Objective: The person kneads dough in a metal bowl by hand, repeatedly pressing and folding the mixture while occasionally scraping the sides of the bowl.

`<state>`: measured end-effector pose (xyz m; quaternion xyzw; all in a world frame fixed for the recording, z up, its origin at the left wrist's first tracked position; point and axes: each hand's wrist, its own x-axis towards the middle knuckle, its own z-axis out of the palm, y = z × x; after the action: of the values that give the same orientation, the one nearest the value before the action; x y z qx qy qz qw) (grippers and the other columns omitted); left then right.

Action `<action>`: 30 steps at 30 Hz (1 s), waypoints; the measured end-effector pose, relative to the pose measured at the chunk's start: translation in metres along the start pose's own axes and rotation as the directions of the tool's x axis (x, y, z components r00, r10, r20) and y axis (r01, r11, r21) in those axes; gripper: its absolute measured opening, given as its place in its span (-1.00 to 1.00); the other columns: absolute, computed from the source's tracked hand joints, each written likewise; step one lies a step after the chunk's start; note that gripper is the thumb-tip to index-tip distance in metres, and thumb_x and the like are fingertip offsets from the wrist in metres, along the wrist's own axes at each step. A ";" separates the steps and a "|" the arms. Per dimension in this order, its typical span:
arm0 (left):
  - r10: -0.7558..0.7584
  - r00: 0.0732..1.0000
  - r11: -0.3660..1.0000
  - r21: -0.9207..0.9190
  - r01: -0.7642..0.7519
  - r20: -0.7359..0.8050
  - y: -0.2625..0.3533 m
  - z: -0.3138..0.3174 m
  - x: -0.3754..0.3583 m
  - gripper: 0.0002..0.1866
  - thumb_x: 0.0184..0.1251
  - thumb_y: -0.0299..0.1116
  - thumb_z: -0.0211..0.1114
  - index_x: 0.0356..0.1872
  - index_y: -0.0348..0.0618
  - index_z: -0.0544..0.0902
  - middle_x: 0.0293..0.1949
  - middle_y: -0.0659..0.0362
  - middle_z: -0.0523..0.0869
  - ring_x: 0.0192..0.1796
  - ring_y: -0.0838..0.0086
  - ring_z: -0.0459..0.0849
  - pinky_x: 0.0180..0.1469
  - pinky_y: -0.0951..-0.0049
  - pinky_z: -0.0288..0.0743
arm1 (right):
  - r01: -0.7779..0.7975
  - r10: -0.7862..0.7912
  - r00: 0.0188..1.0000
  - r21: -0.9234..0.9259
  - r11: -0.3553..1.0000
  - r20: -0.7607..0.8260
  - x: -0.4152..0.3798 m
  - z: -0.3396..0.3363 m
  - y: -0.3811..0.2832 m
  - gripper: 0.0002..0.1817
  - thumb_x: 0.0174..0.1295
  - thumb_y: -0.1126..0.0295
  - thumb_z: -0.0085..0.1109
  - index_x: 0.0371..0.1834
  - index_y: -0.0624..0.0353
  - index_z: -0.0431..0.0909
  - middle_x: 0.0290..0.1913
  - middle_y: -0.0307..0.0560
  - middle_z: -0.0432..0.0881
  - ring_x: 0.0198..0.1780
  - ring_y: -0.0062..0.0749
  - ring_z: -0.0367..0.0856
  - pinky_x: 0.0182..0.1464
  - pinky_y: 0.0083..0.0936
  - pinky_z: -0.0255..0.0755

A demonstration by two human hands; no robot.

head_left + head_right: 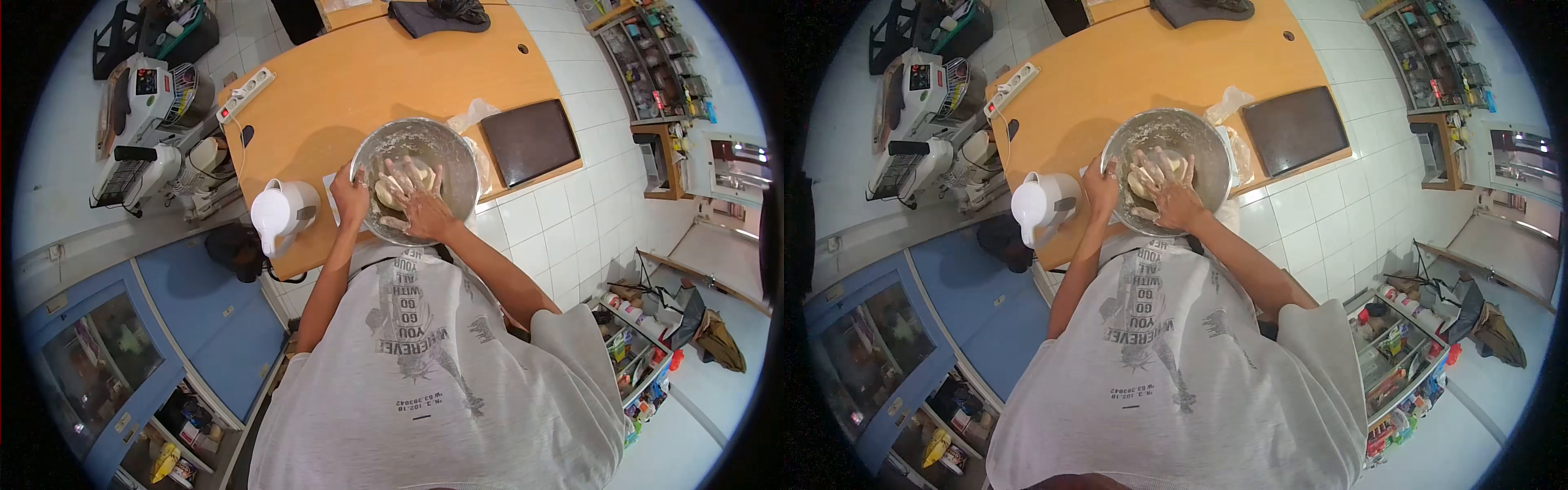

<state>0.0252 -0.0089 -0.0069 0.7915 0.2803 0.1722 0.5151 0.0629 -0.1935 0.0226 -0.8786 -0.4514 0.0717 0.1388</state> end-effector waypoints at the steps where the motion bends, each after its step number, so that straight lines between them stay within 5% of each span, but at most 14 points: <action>1: -0.006 1.000 1.000 0.014 0.005 0.011 -0.002 0.000 0.001 -0.71 0.44 -0.56 0.29 0.13 -0.30 0.73 -0.03 -0.20 0.80 0.06 -0.11 0.78 0.14 0.13 0.58 | 0.009 -0.009 1.000 -0.011 1.000 0.019 -0.004 -0.005 -0.001 -0.12 0.44 -0.35 -0.04 0.71 -0.11 0.23 0.72 0.05 0.17 0.74 0.18 -0.03 0.55 0.66 -0.26; 5: 0.043 0.999 0.999 0.024 -0.043 0.002 0.001 -0.001 0.000 -0.71 0.44 -0.57 0.29 0.13 -0.30 0.73 -0.04 -0.20 0.80 0.05 -0.11 0.78 0.13 0.13 0.58 | 0.024 -0.031 0.986 0.046 0.999 0.163 -0.020 -0.003 0.016 -0.17 0.45 -0.30 0.02 0.67 -0.10 0.30 0.68 0.08 0.24 0.73 0.14 0.02 0.56 0.59 -0.15; 11: 0.015 0.999 1.000 0.014 -0.016 0.049 0.002 -0.002 -0.001 -0.71 0.44 -0.55 0.31 0.14 -0.30 0.73 -0.06 -0.20 0.79 0.03 -0.10 0.78 0.11 0.13 0.59 | 0.154 -0.185 0.961 0.161 0.975 0.204 -0.004 -0.006 0.050 -0.33 0.53 -0.08 0.06 0.57 0.06 0.42 0.53 0.17 0.46 0.43 0.18 0.52 0.49 0.23 0.29; 13: 0.021 0.998 0.999 0.023 -0.023 0.051 0.000 -0.003 -0.001 -0.70 0.44 -0.54 0.30 0.14 -0.30 0.73 -0.07 -0.20 0.79 0.02 -0.10 0.78 0.10 0.12 0.59 | -0.254 0.240 0.967 0.329 0.909 0.085 0.026 -0.008 0.045 -0.42 0.52 -0.08 0.07 0.32 0.14 0.63 0.03 0.09 0.77 0.13 0.08 0.71 0.24 0.09 0.49; 15: 0.025 0.999 1.000 0.003 -0.025 0.042 -0.007 -0.001 0.000 -0.71 0.49 -0.45 0.32 0.16 -0.30 0.73 -0.05 -0.17 0.81 -0.05 0.11 0.81 0.04 0.24 0.60 | -0.275 0.254 0.960 0.236 0.932 0.118 0.058 0.014 0.042 -0.41 0.51 -0.09 0.06 0.33 0.17 0.57 0.20 0.14 0.67 0.21 0.14 0.65 0.26 0.17 0.45; 16: 0.026 0.999 1.000 0.005 -0.026 0.042 -0.006 0.000 0.000 -0.71 0.49 -0.45 0.32 0.16 -0.30 0.73 -0.05 -0.17 0.81 -0.05 0.11 0.81 0.04 0.24 0.60 | -0.292 0.271 0.950 0.140 0.946 0.152 0.069 0.021 0.036 -0.39 0.50 -0.10 0.04 0.34 0.19 0.51 0.36 0.20 0.56 0.29 0.19 0.59 0.28 0.25 0.42; 19: 0.077 0.997 0.996 0.044 -0.076 -0.005 -0.005 -0.001 -0.001 -0.70 0.48 -0.45 0.32 0.16 -0.30 0.73 -0.04 -0.18 0.82 0.00 0.08 0.82 0.09 0.21 0.61 | -0.258 0.258 0.966 -0.007 0.966 0.016 0.069 0.026 0.001 -0.39 0.46 -0.16 0.06 0.23 0.18 0.53 0.34 0.19 0.52 0.42 0.18 0.45 0.24 0.32 0.38; 20: 0.045 0.999 0.998 0.050 -0.045 0.000 -0.006 -0.001 -0.001 -0.70 0.47 -0.45 0.32 0.16 -0.29 0.73 -0.03 -0.18 0.81 0.02 0.06 0.82 0.12 0.19 0.60 | -0.242 0.231 0.964 0.072 0.968 0.132 0.062 0.016 -0.004 -0.40 0.45 -0.16 0.07 0.25 0.14 0.52 0.40 0.19 0.46 0.52 0.21 0.30 0.33 0.44 0.28; 27: 0.008 1.000 0.999 0.039 -0.008 0.005 0.002 -0.002 -0.003 -0.69 0.45 -0.48 0.34 0.16 -0.29 0.74 -0.02 -0.17 0.81 0.04 0.04 0.82 0.15 0.20 0.59 | 0.122 -0.121 0.977 0.005 0.992 0.173 -0.006 0.040 0.010 -0.39 0.40 -0.17 0.08 0.37 -0.06 0.59 0.36 0.17 0.53 0.46 0.14 0.44 0.42 0.34 0.20; 30: -0.003 1.000 1.000 0.009 0.003 -0.006 0.007 -0.001 -0.007 -0.74 0.44 -0.55 0.29 0.09 -0.33 0.74 -0.06 -0.20 0.79 0.02 -0.11 0.77 0.13 0.13 0.58 | 0.126 -0.141 0.970 0.083 0.989 0.197 -0.006 0.037 0.019 -0.39 0.38 -0.16 0.10 0.35 -0.05 0.60 0.34 0.14 0.57 0.45 0.08 0.45 0.44 0.40 0.15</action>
<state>0.0212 -0.0143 0.0001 0.7928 0.2838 0.1725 0.5110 0.0652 -0.2020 -0.0188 -0.8290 -0.5184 0.1669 0.1273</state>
